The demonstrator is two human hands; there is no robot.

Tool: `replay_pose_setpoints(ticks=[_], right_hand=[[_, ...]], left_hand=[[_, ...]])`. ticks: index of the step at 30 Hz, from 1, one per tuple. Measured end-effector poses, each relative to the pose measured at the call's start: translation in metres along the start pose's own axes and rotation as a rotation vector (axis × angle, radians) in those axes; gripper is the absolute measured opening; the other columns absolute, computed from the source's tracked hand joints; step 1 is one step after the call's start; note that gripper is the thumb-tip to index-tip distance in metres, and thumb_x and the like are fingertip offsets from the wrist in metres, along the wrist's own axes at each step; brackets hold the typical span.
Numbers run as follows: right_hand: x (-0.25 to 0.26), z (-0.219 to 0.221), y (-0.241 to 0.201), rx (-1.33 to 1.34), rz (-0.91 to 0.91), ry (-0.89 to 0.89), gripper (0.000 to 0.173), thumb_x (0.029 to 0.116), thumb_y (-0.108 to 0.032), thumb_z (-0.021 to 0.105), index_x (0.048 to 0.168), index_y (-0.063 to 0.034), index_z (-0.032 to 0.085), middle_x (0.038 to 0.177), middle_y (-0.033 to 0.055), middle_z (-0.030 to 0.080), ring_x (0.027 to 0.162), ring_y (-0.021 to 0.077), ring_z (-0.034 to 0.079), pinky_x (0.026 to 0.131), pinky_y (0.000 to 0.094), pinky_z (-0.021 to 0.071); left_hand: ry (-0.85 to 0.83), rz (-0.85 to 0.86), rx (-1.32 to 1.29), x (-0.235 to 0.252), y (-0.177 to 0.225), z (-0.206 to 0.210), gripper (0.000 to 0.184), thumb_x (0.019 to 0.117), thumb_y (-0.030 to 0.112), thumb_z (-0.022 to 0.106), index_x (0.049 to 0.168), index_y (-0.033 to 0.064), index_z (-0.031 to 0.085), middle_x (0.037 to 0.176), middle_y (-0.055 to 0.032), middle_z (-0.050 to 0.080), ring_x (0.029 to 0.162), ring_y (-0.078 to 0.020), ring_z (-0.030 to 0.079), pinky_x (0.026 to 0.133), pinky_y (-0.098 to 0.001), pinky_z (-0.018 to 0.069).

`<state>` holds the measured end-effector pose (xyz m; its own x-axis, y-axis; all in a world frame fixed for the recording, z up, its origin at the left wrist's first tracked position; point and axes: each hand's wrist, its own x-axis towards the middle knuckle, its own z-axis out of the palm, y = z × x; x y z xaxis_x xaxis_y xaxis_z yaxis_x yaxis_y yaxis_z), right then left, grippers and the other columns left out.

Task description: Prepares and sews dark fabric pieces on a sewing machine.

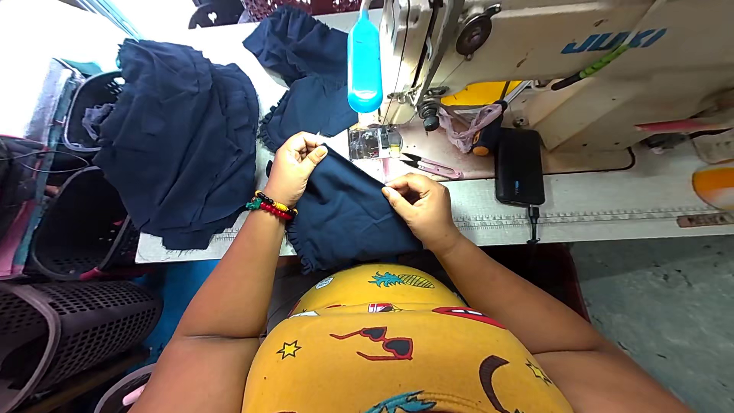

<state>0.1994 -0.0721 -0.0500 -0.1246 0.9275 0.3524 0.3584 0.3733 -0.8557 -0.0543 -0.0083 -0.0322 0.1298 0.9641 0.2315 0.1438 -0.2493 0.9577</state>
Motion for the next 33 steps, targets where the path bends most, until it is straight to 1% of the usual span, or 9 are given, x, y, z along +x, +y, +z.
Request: replay_pose_setpoints(ticks=[5,8,11,13,17,23,27,31,33], right_hand=[[0.001,0.002,-0.001,-0.044,0.025,-0.008,0.010,0.0968,-0.016,0.066,0.096,-0.0071,0.071,0.080,0.0011,0.068,0.067,0.0044,0.061,0.062,0.0215,0.0528],[0.003,0.004,-0.005,-0.208,0.091,-0.045,0.015,0.0990,-0.019,0.061,0.091,-0.0086,0.068,0.067,0.0006,0.059,0.058,0.0116,0.055,0.055,0.0313,0.0474],[0.007,0.006,-0.013,-0.520,0.075,-0.137,0.019,0.0976,-0.019,0.058,0.086,-0.0068,0.066,0.072,0.0095,0.062,0.075,0.0280,0.065,0.066,0.0477,0.0511],[0.009,0.005,-0.012,-0.644,0.058,-0.167,0.018,0.0973,-0.020,0.060,0.088,-0.0067,0.067,0.085,0.0136,0.067,0.092,0.0340,0.068,0.075,0.0524,0.0537],[0.012,-0.002,-0.002,-0.612,-0.060,-0.120,0.011,0.0942,-0.018,0.071,0.096,-0.0065,0.073,0.110,0.0144,0.066,0.109,0.0365,0.062,0.089,0.0557,0.0518],[0.010,-0.024,0.010,-0.670,-0.358,-0.343,0.025,0.1010,-0.020,0.055,0.106,-0.0097,0.078,0.127,0.0038,0.072,0.137,0.0281,0.054,0.113,0.0511,0.0411],[0.008,-0.028,0.016,-0.603,-0.326,-0.359,0.030,0.1021,-0.023,0.052,0.114,-0.0122,0.077,0.132,0.0025,0.070,0.138,0.0266,0.053,0.114,0.0508,0.0402],[0.006,-0.028,0.019,-0.556,-0.303,-0.339,0.030,0.1021,-0.024,0.052,0.115,-0.0131,0.077,0.132,0.0014,0.070,0.139,0.0261,0.052,0.116,0.0542,0.0355],[0.006,-0.028,0.018,-0.552,-0.304,-0.341,0.031,0.1023,-0.025,0.052,0.114,-0.0130,0.078,0.132,0.0016,0.070,0.140,0.0259,0.051,0.118,0.0567,0.0322]], left_hand=[[0.001,-0.024,0.044,0.000,0.002,0.001,0.004,0.0989,0.002,0.061,0.102,0.0042,0.062,0.093,0.0032,0.063,0.084,0.0012,0.061,0.079,-0.0162,0.0523],[-0.014,-0.046,0.327,0.006,0.003,0.004,0.009,0.1006,0.011,0.062,0.103,0.0030,0.065,0.090,-0.0003,0.063,0.077,-0.0003,0.059,0.074,-0.0173,0.0498],[-0.119,-0.044,0.747,0.017,0.011,0.013,0.025,0.1042,0.021,0.055,0.108,0.0009,0.069,0.106,-0.0144,0.070,0.102,-0.0243,0.067,0.093,-0.0455,0.0520],[-0.212,0.071,1.005,0.024,0.012,0.022,0.028,0.1057,0.022,0.049,0.110,0.0021,0.069,0.113,-0.0177,0.070,0.110,-0.0345,0.068,0.090,-0.0560,0.0531],[-0.380,0.428,1.186,0.046,-0.008,0.024,0.029,0.1044,0.019,0.049,0.109,-0.0011,0.069,0.104,-0.0230,0.069,0.099,-0.0429,0.069,0.078,-0.0565,0.0560],[-0.578,0.654,1.173,0.079,-0.009,0.027,0.027,0.1043,0.016,0.050,0.101,-0.0052,0.067,0.099,-0.0245,0.069,0.098,-0.0439,0.070,0.082,-0.0547,0.0563],[-0.452,0.450,1.186,0.067,0.007,0.043,0.027,0.1027,0.018,0.053,0.113,-0.0021,0.068,0.117,-0.0256,0.066,0.115,-0.0460,0.062,0.092,-0.0582,0.0501],[-0.269,0.099,0.899,-0.012,0.044,0.080,0.019,0.0996,0.011,0.060,0.112,0.0006,0.070,0.125,-0.0204,0.064,0.120,-0.0385,0.060,0.102,-0.0549,0.0491],[-0.274,0.011,0.844,-0.038,0.037,0.089,0.030,0.1007,0.016,0.060,0.125,0.0006,0.068,0.134,-0.0182,0.063,0.130,-0.0352,0.056,0.110,-0.0512,0.0441]])
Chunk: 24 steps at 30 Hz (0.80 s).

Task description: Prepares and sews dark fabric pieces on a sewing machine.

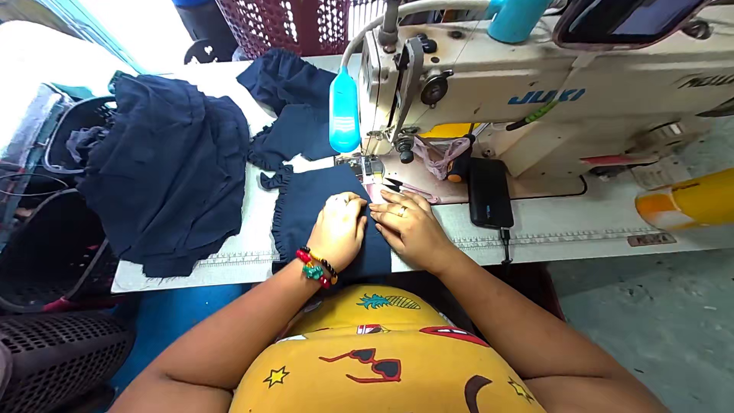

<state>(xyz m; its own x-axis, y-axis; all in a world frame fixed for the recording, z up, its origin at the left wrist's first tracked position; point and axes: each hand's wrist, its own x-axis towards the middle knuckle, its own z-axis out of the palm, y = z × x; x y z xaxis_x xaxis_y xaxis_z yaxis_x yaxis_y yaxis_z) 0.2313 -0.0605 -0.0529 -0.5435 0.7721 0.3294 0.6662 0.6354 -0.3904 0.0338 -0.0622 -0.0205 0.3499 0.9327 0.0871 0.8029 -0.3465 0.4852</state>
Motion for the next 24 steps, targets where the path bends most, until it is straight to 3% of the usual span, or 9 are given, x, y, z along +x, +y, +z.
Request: replay_pose_setpoints(ticks=[2,4,8,13,17,24], right_hand=[[0.000,-0.001,0.001,-0.012,-0.018,-0.006,0.033,0.1034,-0.030,0.051,0.115,-0.0129,0.077,0.132,0.0020,0.070,0.141,0.0258,0.050,0.118,0.0578,0.0304],[-0.002,0.000,0.003,-0.026,-0.033,-0.013,0.037,0.1034,-0.036,0.050,0.117,-0.0134,0.076,0.134,0.0018,0.069,0.143,0.0256,0.048,0.119,0.0590,0.0285],[-0.001,-0.006,0.007,-0.067,-0.034,-0.087,0.044,0.1041,-0.044,0.046,0.126,-0.0159,0.073,0.141,-0.0006,0.064,0.149,0.0244,0.040,0.122,0.0628,0.0191],[0.017,-0.009,0.009,-0.130,0.013,-0.129,0.047,0.1040,-0.045,0.046,0.130,-0.0154,0.070,0.144,0.0007,0.062,0.151,0.0265,0.037,0.122,0.0669,0.0138],[0.027,-0.003,0.009,-0.160,0.052,-0.121,0.049,0.1040,-0.046,0.046,0.134,-0.0141,0.068,0.147,0.0027,0.060,0.152,0.0282,0.034,0.122,0.0683,0.0098],[0.033,0.003,0.011,-0.222,0.083,-0.110,0.051,0.1049,-0.046,0.041,0.137,-0.0149,0.066,0.149,0.0024,0.058,0.153,0.0304,0.031,0.121,0.0702,0.0066]], left_hand=[[0.011,-0.026,-0.009,-0.007,-0.003,0.014,0.043,0.1010,0.024,0.059,0.137,0.0001,0.060,0.144,-0.0185,0.057,0.139,-0.0348,0.049,0.115,-0.0514,0.0386],[0.041,-0.010,0.013,-0.004,-0.008,0.019,0.046,0.1020,0.028,0.058,0.139,0.0002,0.059,0.145,-0.0181,0.056,0.140,-0.0342,0.049,0.116,-0.0504,0.0379],[0.087,0.122,0.051,0.011,-0.021,0.016,0.037,0.1043,0.021,0.048,0.130,0.0015,0.067,0.136,-0.0167,0.064,0.132,-0.0324,0.057,0.113,-0.0483,0.0422],[0.075,0.222,0.040,0.038,-0.042,0.011,0.036,0.1025,0.020,0.052,0.129,0.0002,0.067,0.136,-0.0191,0.064,0.133,-0.0350,0.057,0.115,-0.0491,0.0405],[-0.025,0.180,0.002,0.056,-0.053,0.001,0.039,0.1037,0.027,0.053,0.130,0.0024,0.067,0.140,-0.0173,0.062,0.137,-0.0332,0.053,0.117,-0.0478,0.0376],[-0.042,0.190,0.002,0.071,-0.061,0.001,0.042,0.1006,0.031,0.058,0.131,0.0044,0.067,0.140,-0.0154,0.062,0.138,-0.0319,0.052,0.117,-0.0471,0.0370]])
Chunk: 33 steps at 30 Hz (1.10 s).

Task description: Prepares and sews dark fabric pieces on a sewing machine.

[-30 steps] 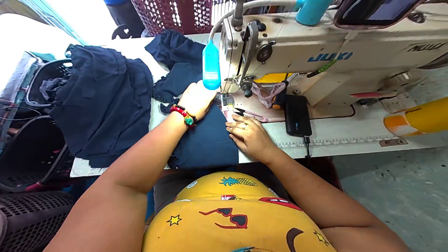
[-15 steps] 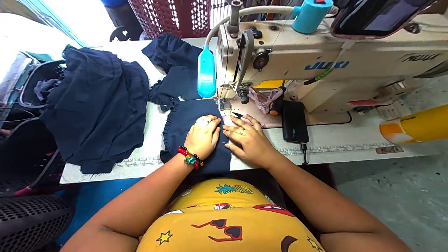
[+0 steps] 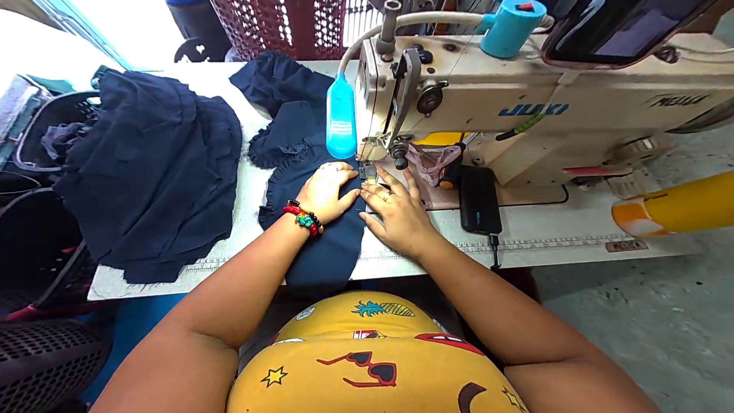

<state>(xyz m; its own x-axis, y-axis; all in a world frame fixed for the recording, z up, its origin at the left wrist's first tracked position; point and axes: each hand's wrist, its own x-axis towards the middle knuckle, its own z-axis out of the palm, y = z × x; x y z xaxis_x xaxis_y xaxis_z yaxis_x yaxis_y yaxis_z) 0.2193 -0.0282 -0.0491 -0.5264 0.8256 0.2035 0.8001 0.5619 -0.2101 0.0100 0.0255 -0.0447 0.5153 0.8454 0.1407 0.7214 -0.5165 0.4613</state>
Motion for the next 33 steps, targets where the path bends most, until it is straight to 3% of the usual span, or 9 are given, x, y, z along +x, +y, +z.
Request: replay_pose_setpoints(ticks=[11,13,15,18,21,23,26,33], right_hand=[[0.000,0.001,-0.001,0.014,0.036,0.029,0.049,0.1036,-0.046,0.044,0.137,-0.0176,0.067,0.148,0.0048,0.058,0.151,0.0319,0.033,0.121,0.0695,0.0087],[-0.006,-0.004,0.001,0.031,0.062,0.098,0.048,0.1032,-0.048,0.046,0.135,-0.0189,0.068,0.145,0.0066,0.059,0.146,0.0312,0.042,0.120,0.0674,0.0177],[-0.019,-0.017,0.013,0.029,0.120,0.278,0.043,0.1022,-0.044,0.051,0.128,-0.0159,0.071,0.134,0.0115,0.064,0.129,0.0336,0.055,0.108,0.0636,0.0354],[-0.055,-0.048,0.054,-0.061,0.337,0.505,0.041,0.1039,-0.036,0.053,0.126,-0.0058,0.069,0.128,0.0219,0.063,0.122,0.0400,0.059,0.103,0.0577,0.0452],[-0.095,-0.078,0.102,-0.165,0.642,0.562,0.051,0.1035,-0.039,0.052,0.135,0.0001,0.060,0.140,0.0320,0.052,0.133,0.0500,0.047,0.111,0.0616,0.0376],[-0.114,-0.082,0.131,-0.237,0.735,0.542,0.057,0.1027,-0.043,0.051,0.140,-0.0010,0.056,0.148,0.0298,0.047,0.140,0.0495,0.041,0.115,0.0627,0.0319],[-0.131,-0.073,0.155,-0.261,0.734,0.505,0.061,0.1031,-0.046,0.049,0.144,-0.0014,0.052,0.154,0.0278,0.042,0.146,0.0471,0.036,0.119,0.0596,0.0292],[-0.135,-0.054,0.163,-0.293,0.706,0.580,0.064,0.1026,-0.045,0.050,0.150,-0.0020,0.046,0.159,0.0249,0.038,0.151,0.0427,0.031,0.123,0.0548,0.0252]], left_hand=[[-0.001,0.001,-0.006,0.002,-0.001,-0.001,0.042,0.1002,0.030,0.059,0.132,0.0039,0.067,0.141,-0.0156,0.061,0.138,-0.0318,0.051,0.118,-0.0462,0.0358],[-0.008,0.001,-0.001,0.002,0.000,-0.001,0.042,0.1006,0.031,0.059,0.132,0.0039,0.067,0.141,-0.0158,0.061,0.139,-0.0320,0.050,0.118,-0.0467,0.0358],[-0.014,-0.001,0.003,0.003,0.001,-0.001,0.043,0.1006,0.031,0.059,0.133,0.0040,0.066,0.142,-0.0159,0.060,0.139,-0.0324,0.050,0.118,-0.0472,0.0358],[-0.023,-0.015,0.007,0.003,0.002,-0.002,0.043,0.1009,0.031,0.059,0.134,0.0047,0.066,0.143,-0.0155,0.060,0.140,-0.0319,0.050,0.118,-0.0474,0.0351],[-0.033,-0.014,0.013,0.002,0.001,-0.001,0.043,0.1012,0.032,0.058,0.134,0.0046,0.066,0.143,-0.0154,0.059,0.140,-0.0315,0.049,0.119,-0.0466,0.0346],[-0.025,-0.011,0.010,0.002,0.001,-0.001,0.043,0.1010,0.032,0.058,0.133,0.0043,0.066,0.142,-0.0154,0.060,0.140,-0.0318,0.050,0.118,-0.0465,0.0350],[-0.031,-0.013,0.002,0.002,0.003,-0.003,0.043,0.1012,0.031,0.058,0.134,0.0036,0.066,0.143,-0.0160,0.060,0.140,-0.0322,0.050,0.119,-0.0470,0.0345],[-0.017,-0.007,0.007,0.002,0.002,-0.001,0.042,0.1013,0.031,0.058,0.132,0.0031,0.067,0.141,-0.0164,0.061,0.138,-0.0327,0.051,0.118,-0.0464,0.0352]])
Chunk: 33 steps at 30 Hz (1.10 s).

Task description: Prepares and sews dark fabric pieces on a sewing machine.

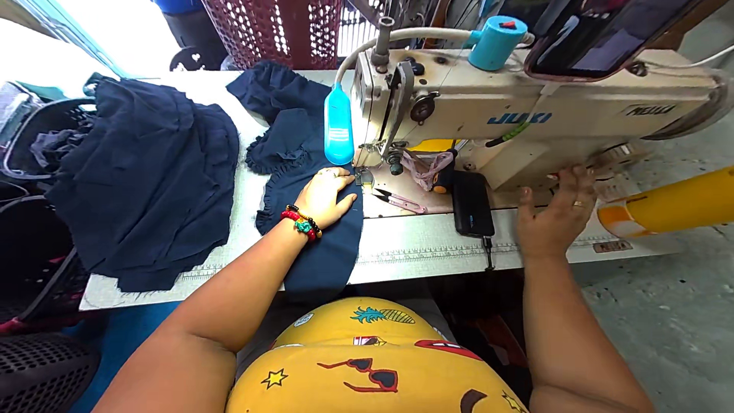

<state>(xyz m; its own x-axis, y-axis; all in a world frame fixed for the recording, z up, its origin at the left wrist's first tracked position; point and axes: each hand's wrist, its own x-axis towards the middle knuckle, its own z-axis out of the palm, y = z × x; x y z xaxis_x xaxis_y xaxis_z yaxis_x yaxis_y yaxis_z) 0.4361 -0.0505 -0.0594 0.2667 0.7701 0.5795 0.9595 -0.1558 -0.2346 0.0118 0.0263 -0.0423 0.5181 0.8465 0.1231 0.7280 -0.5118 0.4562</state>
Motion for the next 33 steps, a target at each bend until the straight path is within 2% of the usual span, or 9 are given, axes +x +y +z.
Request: replay_pose_setpoints(ticks=[4,8,12,15,19,22,27,30,33], right_hand=[[0.000,-0.005,-0.004,-0.035,0.025,-0.028,0.059,0.1048,-0.043,0.044,0.147,-0.0023,0.049,0.155,0.0245,0.045,0.149,0.0430,0.034,0.123,0.0601,0.0208],[-0.003,-0.006,-0.003,-0.138,0.019,-0.070,0.056,0.1076,-0.043,0.034,0.119,-0.0011,0.069,0.124,0.0241,0.068,0.126,0.0415,0.059,0.119,0.0636,0.0206],[-0.002,-0.007,0.001,-0.134,0.001,-0.104,0.060,0.1063,-0.046,0.033,0.111,-0.0023,0.073,0.111,0.0225,0.073,0.114,0.0405,0.066,0.121,0.0646,0.0160],[-0.004,-0.007,-0.001,-0.127,0.010,-0.022,0.056,0.1050,-0.047,0.038,0.126,-0.0056,0.069,0.129,0.0201,0.068,0.129,0.0378,0.059,0.121,0.0623,0.0187],[-0.002,-0.005,-0.002,-0.083,0.025,-0.059,0.066,0.1026,-0.046,0.043,0.156,-0.0070,0.040,0.162,0.0201,0.037,0.153,0.0381,0.028,0.123,0.0633,0.0097],[-0.005,-0.007,-0.006,0.002,-0.009,0.000,0.061,0.1012,-0.041,0.050,0.154,-0.0107,0.044,0.161,0.0228,0.036,0.151,0.0427,0.029,0.122,0.0621,0.0183],[-0.041,-0.034,-0.083,0.287,-0.314,0.010,0.050,0.0995,-0.029,0.060,0.136,0.0048,0.057,0.138,0.0312,0.056,0.133,0.0462,0.051,0.111,0.0571,0.0410],[-0.083,-0.039,-0.151,0.699,-0.601,-0.266,0.035,0.0948,-0.028,0.069,0.119,-0.0030,0.072,0.123,0.0190,0.067,0.125,0.0299,0.060,0.105,0.0452,0.0494],[-0.108,-0.037,-0.203,0.834,-0.856,-0.637,0.033,0.0997,-0.016,0.061,0.131,-0.0204,0.069,0.132,0.0098,0.068,0.131,0.0276,0.059,0.108,0.0467,0.0502]], left_hand=[[-0.008,0.006,0.002,0.001,0.000,-0.001,0.043,0.1015,0.030,0.058,0.133,0.0030,0.066,0.142,-0.0171,0.060,0.139,-0.0330,0.050,0.119,-0.0479,0.0347],[0.006,0.023,0.020,0.001,-0.002,0.001,0.042,0.1016,0.030,0.057,0.133,0.0040,0.067,0.141,-0.0162,0.061,0.138,-0.0320,0.052,0.119,-0.0468,0.0353],[0.011,0.024,0.012,0.001,-0.003,0.002,0.042,0.1012,0.031,0.058,0.132,0.0036,0.067,0.142,-0.0164,0.061,0.138,-0.0321,0.052,0.119,-0.0471,0.0349],[0.008,0.026,0.013,0.000,-0.002,0.001,0.043,0.1010,0.031,0.058,0.132,0.0037,0.067,0.142,-0.0166,0.061,0.138,-0.0322,0.052,0.119,-0.0471,0.0352],[0.015,0.024,0.011,0.000,-0.002,0.001,0.041,0.1012,0.029,0.057,0.132,0.0039,0.067,0.142,-0.0167,0.061,0.138,-0.0329,0.051,0.118,-0.0480,0.0357],[0.006,0.016,0.014,0.002,-0.002,0.000,0.041,0.1016,0.028,0.057,0.133,0.0041,0.067,0.142,-0.0167,0.060,0.139,-0.0329,0.051,0.118,-0.0480,0.0358],[-0.009,0.031,-0.023,0.005,-0.004,-0.002,0.040,0.1014,0.025,0.059,0.134,0.0021,0.066,0.143,-0.0185,0.059,0.139,-0.0344,0.050,0.118,-0.0487,0.0353],[0.047,0.157,-0.046,-0.005,-0.004,-0.017,0.034,0.0986,0.018,0.062,0.127,0.0008,0.068,0.138,-0.0206,0.061,0.134,-0.0360,0.054,0.116,-0.0492,0.0389],[0.111,0.296,0.019,-0.034,-0.006,-0.049,0.026,0.0977,0.014,0.059,0.116,0.0018,0.072,0.128,-0.0187,0.067,0.127,-0.0352,0.060,0.112,-0.0491,0.0425]])
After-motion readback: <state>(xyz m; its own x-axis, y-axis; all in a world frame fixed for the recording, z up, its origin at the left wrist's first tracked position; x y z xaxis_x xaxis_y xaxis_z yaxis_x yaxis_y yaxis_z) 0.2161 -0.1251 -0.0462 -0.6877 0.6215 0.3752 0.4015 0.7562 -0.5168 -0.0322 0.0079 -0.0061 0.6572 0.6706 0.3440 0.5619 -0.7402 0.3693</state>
